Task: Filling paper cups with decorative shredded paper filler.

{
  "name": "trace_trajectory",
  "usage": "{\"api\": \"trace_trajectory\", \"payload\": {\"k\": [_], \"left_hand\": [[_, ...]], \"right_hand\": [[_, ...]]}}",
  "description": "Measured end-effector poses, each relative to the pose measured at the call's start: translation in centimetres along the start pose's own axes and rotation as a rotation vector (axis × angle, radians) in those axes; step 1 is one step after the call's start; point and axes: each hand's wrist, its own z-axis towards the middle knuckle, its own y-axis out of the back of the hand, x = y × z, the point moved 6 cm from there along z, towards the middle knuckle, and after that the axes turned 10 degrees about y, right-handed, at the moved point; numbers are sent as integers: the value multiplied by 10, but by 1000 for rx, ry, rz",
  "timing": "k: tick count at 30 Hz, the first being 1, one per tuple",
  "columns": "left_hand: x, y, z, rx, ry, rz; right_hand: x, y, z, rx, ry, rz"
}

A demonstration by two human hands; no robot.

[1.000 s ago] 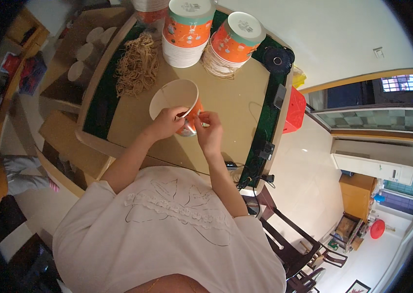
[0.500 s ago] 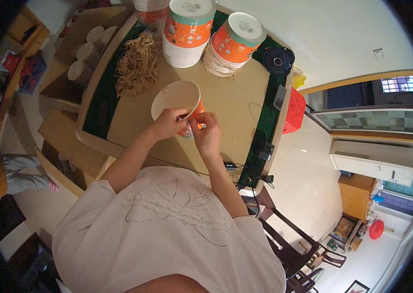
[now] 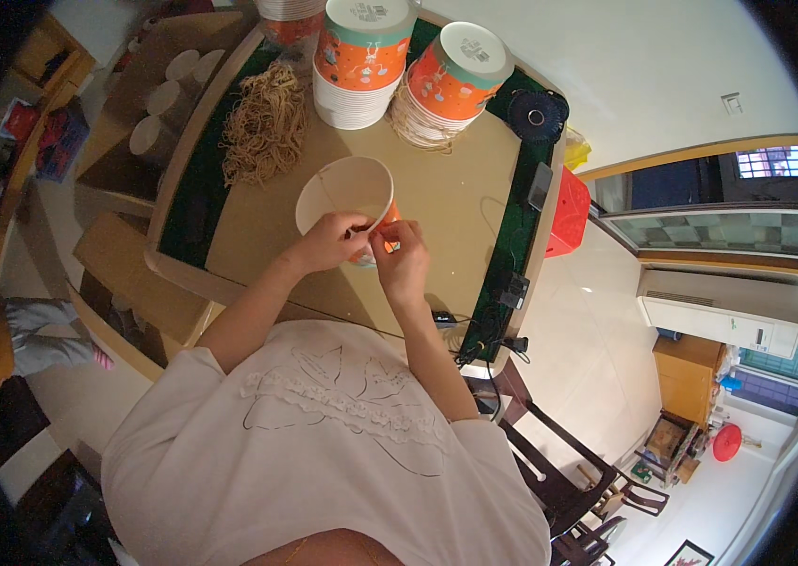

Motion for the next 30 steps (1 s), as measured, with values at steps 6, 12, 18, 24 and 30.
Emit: {"api": "trace_trajectory", "payload": {"k": [6, 12, 18, 24, 30], "left_hand": [[4, -2, 6, -30, -158, 85], [9, -11, 9, -72, -184, 259], [34, -27, 17, -122, -37, -15], [39, -33, 16, -12, 9, -16], [35, -30, 10, 57, 91, -68]], "right_hand": [[-4, 3, -6, 7, -49, 3], [-14, 7, -15, 11, -55, -8], [-42, 3, -34, 73, -417, 316], [-23, 26, -35, 198, -173, -42], [-2, 17, 5, 472, 141, -324]]}}
